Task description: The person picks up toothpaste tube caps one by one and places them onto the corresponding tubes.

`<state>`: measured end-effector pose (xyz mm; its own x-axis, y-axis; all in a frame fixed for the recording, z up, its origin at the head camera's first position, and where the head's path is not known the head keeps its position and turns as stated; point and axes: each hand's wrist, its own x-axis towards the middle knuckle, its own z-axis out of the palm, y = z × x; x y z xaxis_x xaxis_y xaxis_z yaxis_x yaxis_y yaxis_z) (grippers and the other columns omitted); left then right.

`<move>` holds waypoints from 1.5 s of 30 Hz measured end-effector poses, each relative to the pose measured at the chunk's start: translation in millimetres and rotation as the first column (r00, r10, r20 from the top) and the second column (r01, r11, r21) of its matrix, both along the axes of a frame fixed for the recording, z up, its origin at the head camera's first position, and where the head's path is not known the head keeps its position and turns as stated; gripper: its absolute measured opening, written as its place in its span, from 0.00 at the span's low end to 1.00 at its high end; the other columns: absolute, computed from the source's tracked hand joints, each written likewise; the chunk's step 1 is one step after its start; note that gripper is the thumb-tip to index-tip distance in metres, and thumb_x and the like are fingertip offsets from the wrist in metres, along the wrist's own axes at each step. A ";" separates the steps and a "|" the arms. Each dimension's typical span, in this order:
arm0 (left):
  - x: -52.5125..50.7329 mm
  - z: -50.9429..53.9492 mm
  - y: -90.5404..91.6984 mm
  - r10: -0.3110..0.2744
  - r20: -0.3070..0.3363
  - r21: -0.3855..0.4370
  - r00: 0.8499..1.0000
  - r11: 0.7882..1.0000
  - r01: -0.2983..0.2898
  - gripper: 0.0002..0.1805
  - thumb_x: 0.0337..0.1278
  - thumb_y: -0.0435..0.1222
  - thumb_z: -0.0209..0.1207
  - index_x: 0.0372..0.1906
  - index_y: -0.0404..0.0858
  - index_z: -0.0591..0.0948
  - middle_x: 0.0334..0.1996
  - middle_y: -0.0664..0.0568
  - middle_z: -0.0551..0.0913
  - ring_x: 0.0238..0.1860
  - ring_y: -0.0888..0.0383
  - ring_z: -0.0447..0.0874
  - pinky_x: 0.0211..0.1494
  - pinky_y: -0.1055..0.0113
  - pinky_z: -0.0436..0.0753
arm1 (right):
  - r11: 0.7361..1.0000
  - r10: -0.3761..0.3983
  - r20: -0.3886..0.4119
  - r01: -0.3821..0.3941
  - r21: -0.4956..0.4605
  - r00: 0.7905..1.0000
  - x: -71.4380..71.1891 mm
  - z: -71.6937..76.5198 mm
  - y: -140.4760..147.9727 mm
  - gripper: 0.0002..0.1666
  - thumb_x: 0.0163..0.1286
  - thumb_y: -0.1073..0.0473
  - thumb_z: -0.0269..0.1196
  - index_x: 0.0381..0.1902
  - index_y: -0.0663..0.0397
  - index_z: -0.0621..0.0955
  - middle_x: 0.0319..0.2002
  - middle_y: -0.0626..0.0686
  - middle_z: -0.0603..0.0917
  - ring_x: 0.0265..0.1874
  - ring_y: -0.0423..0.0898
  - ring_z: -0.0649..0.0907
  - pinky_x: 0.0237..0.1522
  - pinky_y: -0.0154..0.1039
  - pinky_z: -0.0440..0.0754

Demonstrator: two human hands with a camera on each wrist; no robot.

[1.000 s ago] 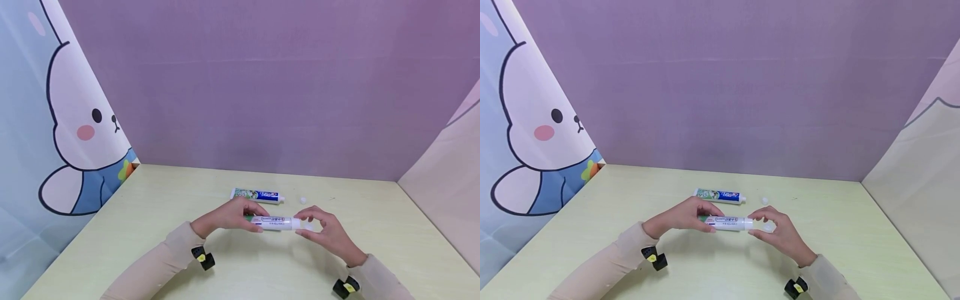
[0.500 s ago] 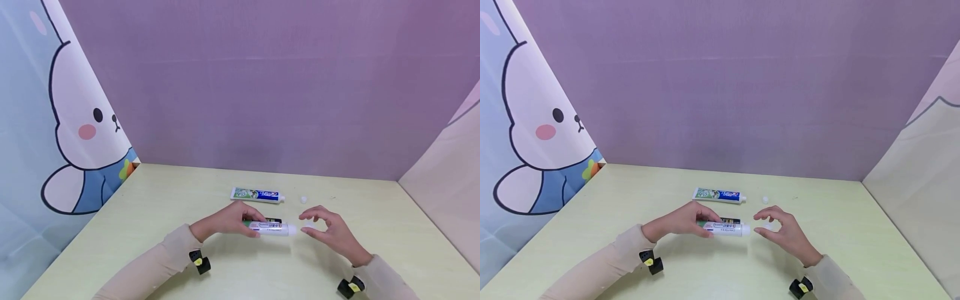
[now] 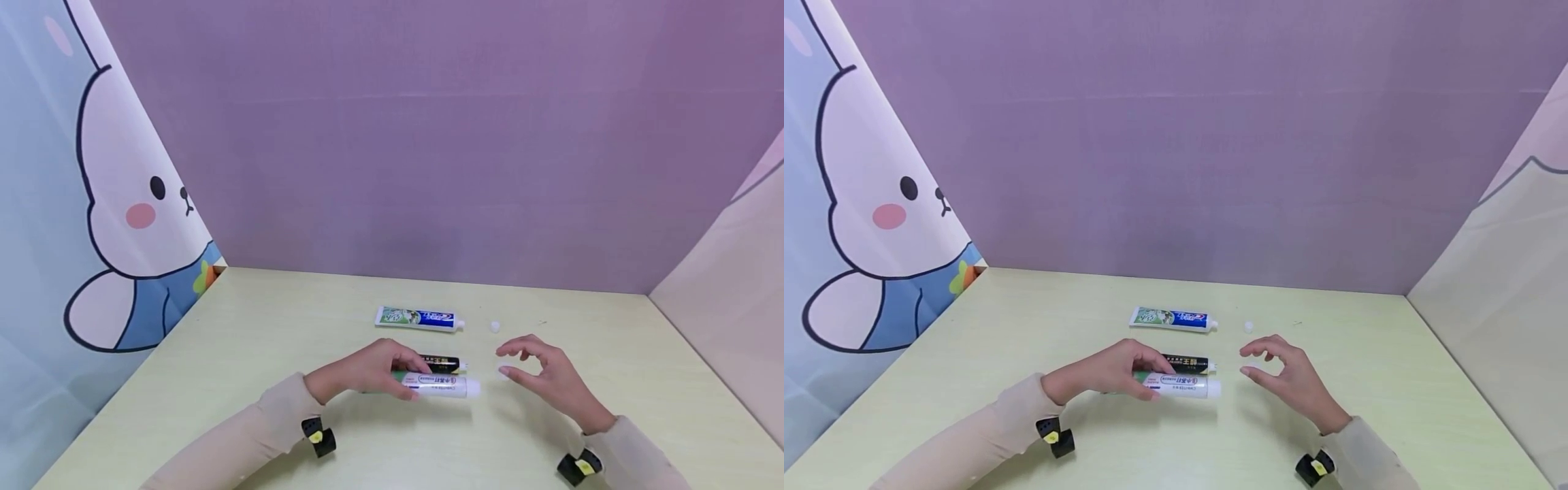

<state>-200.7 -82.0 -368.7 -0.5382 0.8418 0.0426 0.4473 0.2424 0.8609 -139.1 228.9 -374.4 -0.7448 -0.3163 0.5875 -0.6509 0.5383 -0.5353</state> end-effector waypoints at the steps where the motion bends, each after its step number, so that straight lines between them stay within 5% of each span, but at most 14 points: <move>1: 0.5 -0.2 -0.2 -0.003 0.003 -0.006 1.000 1.000 0.003 0.18 0.43 0.29 0.70 0.44 0.39 0.84 0.37 0.56 0.86 0.34 0.67 0.80 0.39 0.73 0.79 | 1.000 -0.002 -0.005 0.002 0.000 1.000 -0.4 -0.7 1.3 0.20 0.48 0.74 0.71 0.40 0.54 0.82 0.38 0.48 0.84 0.38 0.32 0.77 0.38 0.27 0.72; 7: 4.3 -3.6 -0.5 -0.021 0.021 -0.077 1.000 0.997 0.022 0.19 0.42 0.28 0.70 0.44 0.41 0.84 0.36 0.60 0.85 0.34 0.67 0.79 0.38 0.74 0.77 | 0.998 -0.058 0.023 0.058 0.005 0.998 -3.6 -2.3 10.0 0.17 0.50 0.73 0.70 0.39 0.56 0.83 0.37 0.48 0.84 0.36 0.32 0.77 0.38 0.28 0.73; 13: 6.6 -11.0 -1.2 -0.026 0.012 -0.120 1.000 0.992 0.028 0.19 0.40 0.29 0.71 0.44 0.41 0.84 0.36 0.62 0.84 0.36 0.69 0.78 0.41 0.71 0.78 | 0.995 -0.094 0.144 0.090 0.034 0.985 -8.5 -5.0 16.2 0.14 0.55 0.69 0.68 0.41 0.54 0.83 0.37 0.52 0.85 0.35 0.37 0.79 0.37 0.30 0.76; 23: 8.8 -17.6 0.1 -0.043 0.067 -0.130 0.997 0.990 0.052 0.20 0.40 0.29 0.71 0.44 0.41 0.84 0.36 0.63 0.84 0.36 0.69 0.79 0.41 0.73 0.77 | 0.998 -0.068 0.361 0.063 0.026 0.930 -13.3 -12.2 19.0 0.13 0.59 0.63 0.67 0.42 0.61 0.81 0.41 0.56 0.84 0.38 0.45 0.80 0.37 0.33 0.77; 32: 9.5 -20.8 0.3 -0.047 0.093 -0.115 0.995 0.992 0.058 0.19 0.40 0.28 0.70 0.44 0.40 0.84 0.36 0.63 0.83 0.36 0.69 0.79 0.42 0.74 0.77 | 0.992 -0.120 0.529 0.120 0.034 0.840 -18.5 -8.3 18.3 0.17 0.60 0.61 0.67 0.45 0.64 0.80 0.46 0.59 0.82 0.46 0.56 0.79 0.41 0.36 0.78; 45: 10.4 -25.7 1.0 -0.037 0.072 -0.162 0.997 0.986 0.049 0.19 0.39 0.30 0.71 0.44 0.41 0.84 0.35 0.64 0.83 0.35 0.70 0.79 0.43 0.74 0.76 | 0.992 -0.067 0.661 0.123 -0.039 0.748 -23.2 -18.9 26.0 0.24 0.59 0.60 0.67 0.51 0.67 0.76 0.50 0.63 0.80 0.44 0.50 0.77 0.42 0.33 0.77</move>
